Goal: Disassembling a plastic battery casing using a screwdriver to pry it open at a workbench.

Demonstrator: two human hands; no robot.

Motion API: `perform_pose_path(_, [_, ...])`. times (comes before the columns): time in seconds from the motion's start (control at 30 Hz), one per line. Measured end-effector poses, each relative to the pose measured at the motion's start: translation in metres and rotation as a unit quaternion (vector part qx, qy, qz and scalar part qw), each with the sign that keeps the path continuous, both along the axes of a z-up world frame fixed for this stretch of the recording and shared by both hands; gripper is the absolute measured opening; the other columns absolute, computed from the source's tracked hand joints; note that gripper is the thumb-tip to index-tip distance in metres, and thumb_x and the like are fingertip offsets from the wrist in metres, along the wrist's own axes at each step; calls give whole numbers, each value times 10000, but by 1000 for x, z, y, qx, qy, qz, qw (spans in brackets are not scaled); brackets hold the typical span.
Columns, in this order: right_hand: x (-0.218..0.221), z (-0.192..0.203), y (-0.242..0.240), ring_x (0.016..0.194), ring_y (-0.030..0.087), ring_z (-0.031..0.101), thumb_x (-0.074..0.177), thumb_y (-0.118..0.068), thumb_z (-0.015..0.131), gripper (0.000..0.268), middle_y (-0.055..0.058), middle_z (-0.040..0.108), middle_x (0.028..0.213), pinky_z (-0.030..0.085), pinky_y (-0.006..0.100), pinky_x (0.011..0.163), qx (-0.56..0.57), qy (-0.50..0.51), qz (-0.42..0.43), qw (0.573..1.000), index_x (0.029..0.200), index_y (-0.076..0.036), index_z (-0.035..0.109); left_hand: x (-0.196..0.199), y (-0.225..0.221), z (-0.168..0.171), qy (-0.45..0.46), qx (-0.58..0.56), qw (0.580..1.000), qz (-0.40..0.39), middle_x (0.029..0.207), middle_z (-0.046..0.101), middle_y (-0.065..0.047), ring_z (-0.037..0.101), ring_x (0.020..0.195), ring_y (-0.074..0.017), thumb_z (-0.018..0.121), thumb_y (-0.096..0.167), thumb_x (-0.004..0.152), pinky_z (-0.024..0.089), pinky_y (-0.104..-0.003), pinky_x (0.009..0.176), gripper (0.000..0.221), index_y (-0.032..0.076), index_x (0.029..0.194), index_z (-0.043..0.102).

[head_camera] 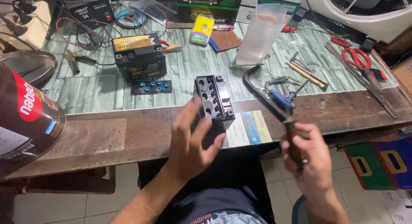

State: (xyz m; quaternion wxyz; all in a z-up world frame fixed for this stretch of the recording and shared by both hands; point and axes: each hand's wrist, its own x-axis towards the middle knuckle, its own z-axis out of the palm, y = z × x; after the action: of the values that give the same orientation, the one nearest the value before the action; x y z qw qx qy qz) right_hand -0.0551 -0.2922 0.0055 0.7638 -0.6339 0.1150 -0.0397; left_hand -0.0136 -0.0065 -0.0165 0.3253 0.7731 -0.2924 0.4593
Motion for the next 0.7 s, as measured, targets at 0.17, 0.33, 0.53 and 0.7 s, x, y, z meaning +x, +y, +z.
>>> perform_pose_path(0.17, [55, 14, -73, 853, 241, 561, 1003, -68, 462, 367, 128, 640, 1116, 408, 357, 696, -348, 3, -144, 926, 1369, -101, 468, -62, -20, -66, 174, 199, 948, -179, 781, 580, -116, 545, 570, -284, 563, 299, 1041, 427, -415, 471, 224, 81, 1003, 522])
perform_pose_path(0.33, [97, -1, -126, 1134, 515, 572, 992, -125, 480, 454, 324, 586, 1290, 402, 573, 966, -567, 80, -150, 806, 1434, -27, 454, -47, -16, -164, 508, 408, 755, -69, 929, 708, -152, 699, 775, -424, 582, 117, 924, 568, -549, 662, 245, 134, 1151, 673])
perform_pose_path(0.53, [93, 3, -67, 1310, 404, 415, 1067, -558, 481, 530, 251, 530, 1366, 336, 629, 1092, -718, 61, -163, 674, 1231, -67, 592, -48, -24, -182, 625, 372, 686, -13, 1337, 532, -229, 599, 1126, -433, 651, 509, 989, 556, -551, 869, 591, 73, 1362, 512])
perform_pose_path(0.7, [115, -25, -19, 889, 294, 582, 950, -252, 699, 231, 104, 597, 963, 520, 417, 674, -729, -250, 57, 635, 1034, -57, 608, -54, 25, -228, 624, 307, 716, 64, 1535, 419, -73, 463, 1383, -245, 623, 484, 966, 457, -400, 1113, 496, 202, 1365, 542])
